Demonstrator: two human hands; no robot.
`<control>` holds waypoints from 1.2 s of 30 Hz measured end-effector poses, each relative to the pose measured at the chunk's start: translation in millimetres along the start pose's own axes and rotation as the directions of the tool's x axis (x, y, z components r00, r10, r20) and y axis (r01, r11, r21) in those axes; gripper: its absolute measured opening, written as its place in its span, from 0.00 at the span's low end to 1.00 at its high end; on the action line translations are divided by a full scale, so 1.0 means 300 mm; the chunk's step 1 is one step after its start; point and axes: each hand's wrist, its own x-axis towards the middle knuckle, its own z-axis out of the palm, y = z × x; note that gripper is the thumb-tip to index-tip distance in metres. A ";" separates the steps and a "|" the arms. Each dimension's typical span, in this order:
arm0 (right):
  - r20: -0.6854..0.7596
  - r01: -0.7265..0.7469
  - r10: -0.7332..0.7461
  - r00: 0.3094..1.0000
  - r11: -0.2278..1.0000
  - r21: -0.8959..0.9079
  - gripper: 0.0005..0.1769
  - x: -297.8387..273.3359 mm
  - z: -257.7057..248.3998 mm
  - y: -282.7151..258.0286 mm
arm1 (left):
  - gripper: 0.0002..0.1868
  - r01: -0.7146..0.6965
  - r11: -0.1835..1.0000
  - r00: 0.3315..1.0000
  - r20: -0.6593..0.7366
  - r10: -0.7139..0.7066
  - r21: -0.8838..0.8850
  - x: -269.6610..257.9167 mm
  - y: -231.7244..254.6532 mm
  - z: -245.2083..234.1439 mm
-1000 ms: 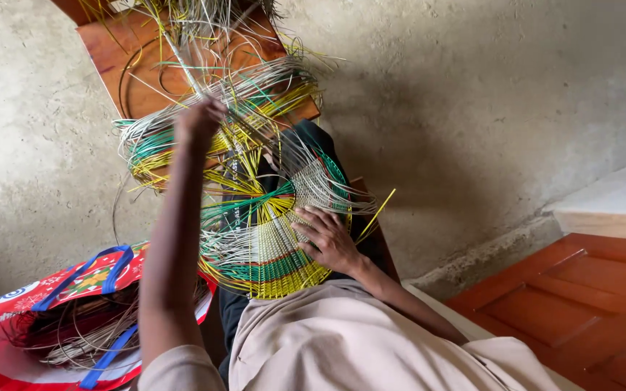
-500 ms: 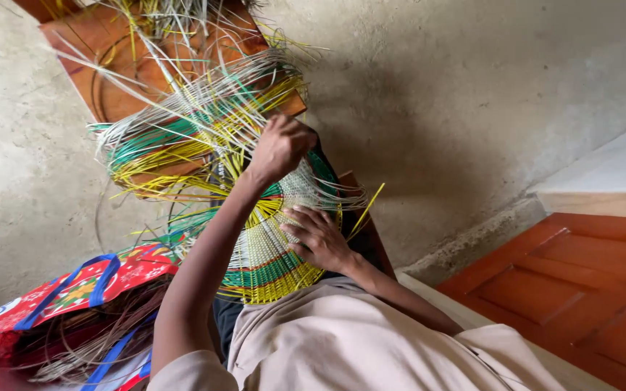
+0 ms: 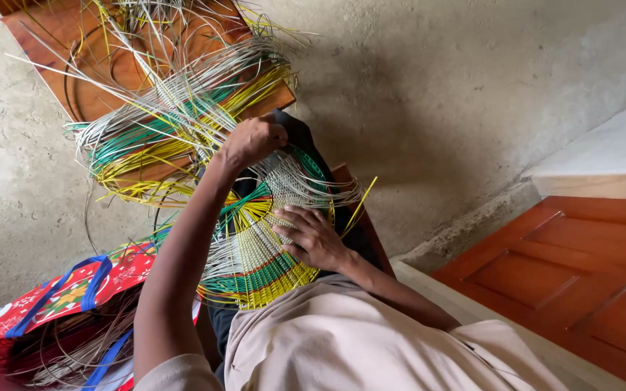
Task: Weaving colorful strips of material into a circular mat on a wooden frame
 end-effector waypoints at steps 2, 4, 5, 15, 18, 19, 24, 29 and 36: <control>-0.005 0.010 -0.009 1.000 0.990 0.142 0.22 0.010 -0.006 0.002 | 0.06 -0.056 0.992 0.998 -0.009 0.058 0.110 -0.003 -0.035 0.020; -0.042 0.012 -0.001 0.999 0.961 0.275 0.19 0.018 -0.041 0.049 | 0.08 -0.097 0.985 0.994 -0.027 0.102 0.146 -0.004 -0.046 0.025; -0.073 0.009 0.022 0.997 0.916 0.400 0.17 0.013 -0.059 0.067 | 0.10 -0.143 0.974 0.988 -0.038 0.152 0.174 -0.007 -0.047 0.039; 0.171 -0.449 0.456 0.873 0.617 0.646 0.09 0.295 -0.082 0.634 | 0.06 -0.109 0.781 0.931 -0.213 0.297 0.615 -0.036 0.157 -0.044; 0.373 -0.540 0.417 0.829 0.423 0.727 0.14 0.339 0.005 0.648 | 0.05 -0.065 0.755 0.914 -0.266 0.308 0.652 -0.040 0.183 -0.059; 0.397 -0.526 0.391 0.830 0.313 0.791 0.12 0.359 0.001 0.616 | 0.04 -0.049 0.743 0.900 -0.292 0.322 0.668 -0.039 0.167 -0.044; 0.465 -0.539 0.413 0.783 0.079 0.839 0.09 0.413 -0.028 0.544 | 0.04 -0.047 0.761 0.886 -0.325 0.331 0.647 -0.042 0.130 -0.048; 0.500 -0.503 0.456 0.736 -0.126 0.855 0.06 0.446 -0.060 0.500 | 0.06 -0.024 0.787 0.874 -0.368 0.316 0.617 -0.058 0.147 -0.063; 0.531 -0.593 0.550 0.645 -0.078 0.801 0.07 0.414 0.019 0.627 | 0.08 -0.075 0.985 0.938 -0.325 0.123 0.155 -0.094 0.256 -0.194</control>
